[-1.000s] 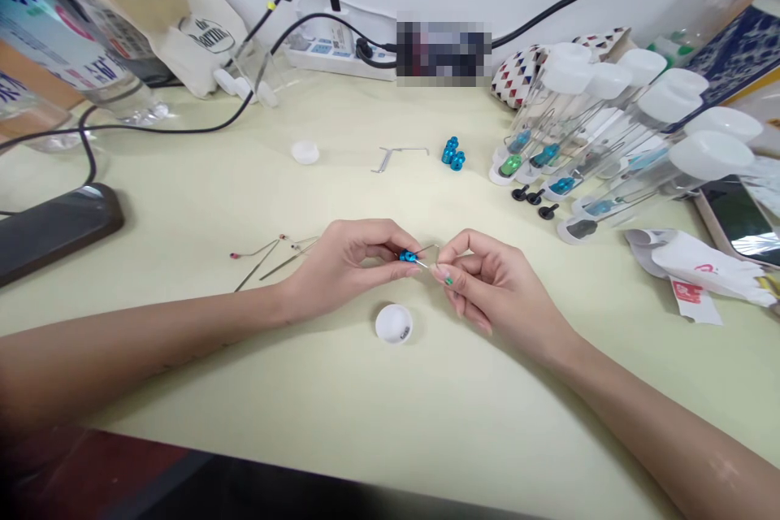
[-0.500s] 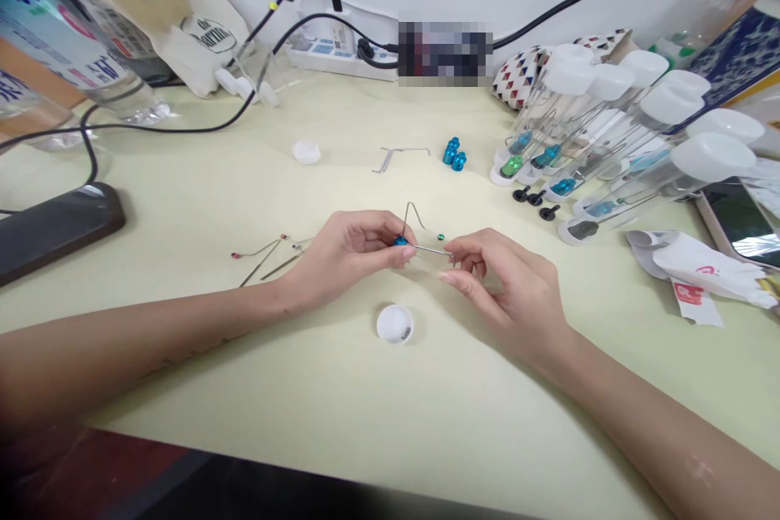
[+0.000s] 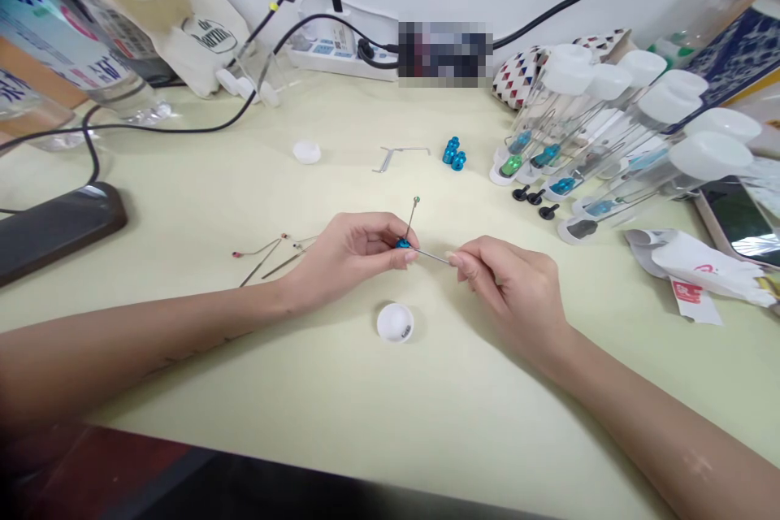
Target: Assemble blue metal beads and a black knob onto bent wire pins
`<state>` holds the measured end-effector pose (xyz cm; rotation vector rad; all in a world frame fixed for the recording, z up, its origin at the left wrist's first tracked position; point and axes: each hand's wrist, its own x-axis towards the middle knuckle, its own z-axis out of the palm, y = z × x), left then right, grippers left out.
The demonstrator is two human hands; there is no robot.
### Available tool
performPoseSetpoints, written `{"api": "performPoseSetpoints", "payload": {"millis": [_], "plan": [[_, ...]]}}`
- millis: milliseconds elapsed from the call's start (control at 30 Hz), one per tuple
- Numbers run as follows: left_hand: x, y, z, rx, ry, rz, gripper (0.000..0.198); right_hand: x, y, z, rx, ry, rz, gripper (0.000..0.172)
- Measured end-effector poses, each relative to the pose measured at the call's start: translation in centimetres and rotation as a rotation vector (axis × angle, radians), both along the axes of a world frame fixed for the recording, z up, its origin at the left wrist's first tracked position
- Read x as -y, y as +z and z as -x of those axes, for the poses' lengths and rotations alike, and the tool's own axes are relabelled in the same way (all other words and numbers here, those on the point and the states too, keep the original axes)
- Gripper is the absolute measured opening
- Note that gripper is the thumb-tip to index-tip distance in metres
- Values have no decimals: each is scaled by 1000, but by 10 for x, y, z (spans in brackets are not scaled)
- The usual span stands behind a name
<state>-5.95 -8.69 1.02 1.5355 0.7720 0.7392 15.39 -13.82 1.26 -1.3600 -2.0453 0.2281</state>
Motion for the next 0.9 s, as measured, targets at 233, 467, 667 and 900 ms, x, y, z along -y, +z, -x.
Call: {"api": "performPoseSetpoints", "payload": {"millis": [233,467,667,900], "plan": [[0,1,0,9,-13,24,15,-1,1,2,21,5,64,24],[-2,2,1,28,1,46,15,-4,-2,-4,161,35,-227,24],[-1,3,1,6,9,35,13,4,-4,-4,347,-33,-342,13],[0,1,0,-1,-1,10,15,1,-9,-10,374,52,-381,22]]}}
